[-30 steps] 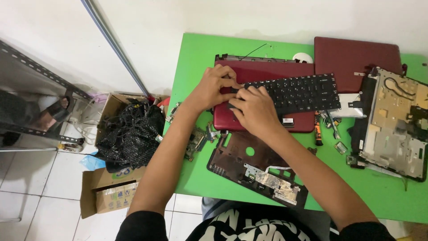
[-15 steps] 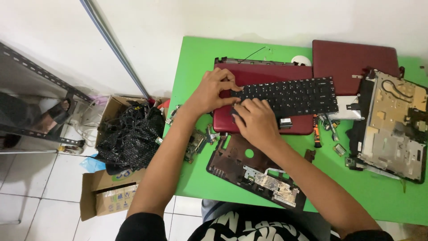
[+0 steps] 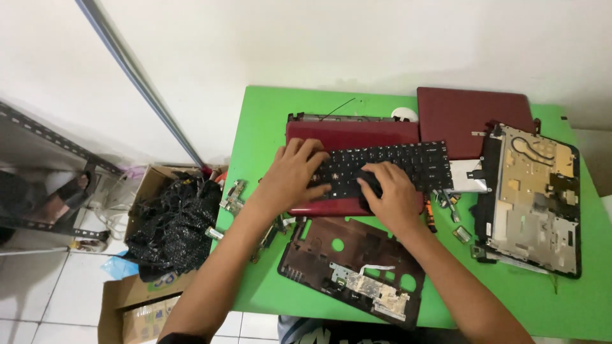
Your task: Fitting and pressing a laptop keyboard into its red plastic casing on a repair bench.
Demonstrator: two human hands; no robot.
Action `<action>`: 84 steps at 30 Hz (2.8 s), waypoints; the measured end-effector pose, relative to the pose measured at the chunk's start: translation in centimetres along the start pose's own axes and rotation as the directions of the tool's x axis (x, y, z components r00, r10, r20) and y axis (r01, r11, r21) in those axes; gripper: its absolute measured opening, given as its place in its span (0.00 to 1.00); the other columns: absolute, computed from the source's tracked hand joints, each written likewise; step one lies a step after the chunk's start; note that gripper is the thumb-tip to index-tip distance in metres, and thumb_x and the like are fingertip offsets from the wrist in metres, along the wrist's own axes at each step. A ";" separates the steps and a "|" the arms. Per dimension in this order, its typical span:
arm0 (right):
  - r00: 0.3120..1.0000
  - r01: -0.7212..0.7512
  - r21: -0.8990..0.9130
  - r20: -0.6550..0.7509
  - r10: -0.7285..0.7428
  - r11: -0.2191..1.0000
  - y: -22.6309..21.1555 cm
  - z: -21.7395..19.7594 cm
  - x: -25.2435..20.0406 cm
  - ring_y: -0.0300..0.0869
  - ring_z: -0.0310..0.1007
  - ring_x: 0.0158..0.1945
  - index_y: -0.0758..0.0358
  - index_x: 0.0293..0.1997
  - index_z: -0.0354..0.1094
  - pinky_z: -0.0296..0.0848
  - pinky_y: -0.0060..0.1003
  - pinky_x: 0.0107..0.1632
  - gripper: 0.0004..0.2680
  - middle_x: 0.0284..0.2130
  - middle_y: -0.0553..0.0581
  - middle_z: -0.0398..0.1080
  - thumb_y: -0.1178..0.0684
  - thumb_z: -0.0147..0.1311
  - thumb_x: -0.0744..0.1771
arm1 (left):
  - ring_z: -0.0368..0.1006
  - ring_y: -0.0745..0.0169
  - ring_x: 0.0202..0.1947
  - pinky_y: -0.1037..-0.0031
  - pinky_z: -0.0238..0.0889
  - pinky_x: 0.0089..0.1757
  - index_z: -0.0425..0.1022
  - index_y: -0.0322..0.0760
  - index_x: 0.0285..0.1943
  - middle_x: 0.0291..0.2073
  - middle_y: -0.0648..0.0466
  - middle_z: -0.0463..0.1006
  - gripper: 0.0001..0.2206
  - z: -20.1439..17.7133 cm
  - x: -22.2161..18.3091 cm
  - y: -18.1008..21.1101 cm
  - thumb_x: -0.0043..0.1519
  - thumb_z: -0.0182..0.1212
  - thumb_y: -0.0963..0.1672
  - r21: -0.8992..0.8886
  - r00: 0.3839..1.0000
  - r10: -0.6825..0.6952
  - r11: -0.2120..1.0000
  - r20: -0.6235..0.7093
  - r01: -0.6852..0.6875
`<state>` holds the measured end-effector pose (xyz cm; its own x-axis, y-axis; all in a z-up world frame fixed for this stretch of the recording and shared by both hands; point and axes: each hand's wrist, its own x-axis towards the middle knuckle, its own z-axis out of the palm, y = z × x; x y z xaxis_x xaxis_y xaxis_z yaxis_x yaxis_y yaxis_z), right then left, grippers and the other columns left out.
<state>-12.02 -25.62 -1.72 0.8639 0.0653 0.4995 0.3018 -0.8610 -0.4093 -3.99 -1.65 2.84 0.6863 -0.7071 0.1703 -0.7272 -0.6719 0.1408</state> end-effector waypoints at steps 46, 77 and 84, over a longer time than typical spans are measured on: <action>0.950 0.295 -0.072 0.125 -0.285 0.953 0.7 0.8 0.4 0.48 0.67 0.42 0.55 0.45 0.76 0.66 0.45 0.45 0.06 0.37 0.52 0.67 0.54 0.59 0.66 | 0.58 0.56 0.62 0.53 0.45 0.59 0.69 0.53 0.65 0.61 0.59 0.65 0.38 2.1 -0.9 0.6 0.41 0.70 0.56 -0.135 0.998 -0.049 0.990 -0.046 0.042; 0.945 0.319 -0.115 0.112 -0.306 0.941 2.8 0.8 0.9 0.46 0.68 0.44 0.49 0.45 0.80 0.66 0.44 0.48 0.06 0.37 0.49 0.70 0.52 0.59 0.66 | 0.53 0.52 0.67 0.50 0.44 0.60 0.67 0.51 0.69 0.65 0.55 0.61 0.36 2.1 -1.5 0.5 0.49 0.69 0.56 -0.155 1.000 0.004 0.988 -0.029 -0.008; 0.960 0.226 -0.152 0.202 -0.193 0.962 4.5 -2.2 1.2 0.45 0.68 0.46 0.48 0.44 0.81 0.65 0.45 0.51 0.06 0.38 0.49 0.72 0.52 0.61 0.65 | 0.53 0.53 0.66 0.52 0.43 0.60 0.67 0.51 0.69 0.65 0.57 0.61 0.35 1.2 -1.5 0.6 0.50 0.69 0.55 -0.201 1.000 0.004 0.980 -0.019 -0.008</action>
<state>-10.52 -30.53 -1.23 0.8525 0.3312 0.4045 0.4243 -0.8903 -0.1655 -5.42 -1.23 1.48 0.6831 -0.7054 0.1893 -0.7204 -0.6084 0.3330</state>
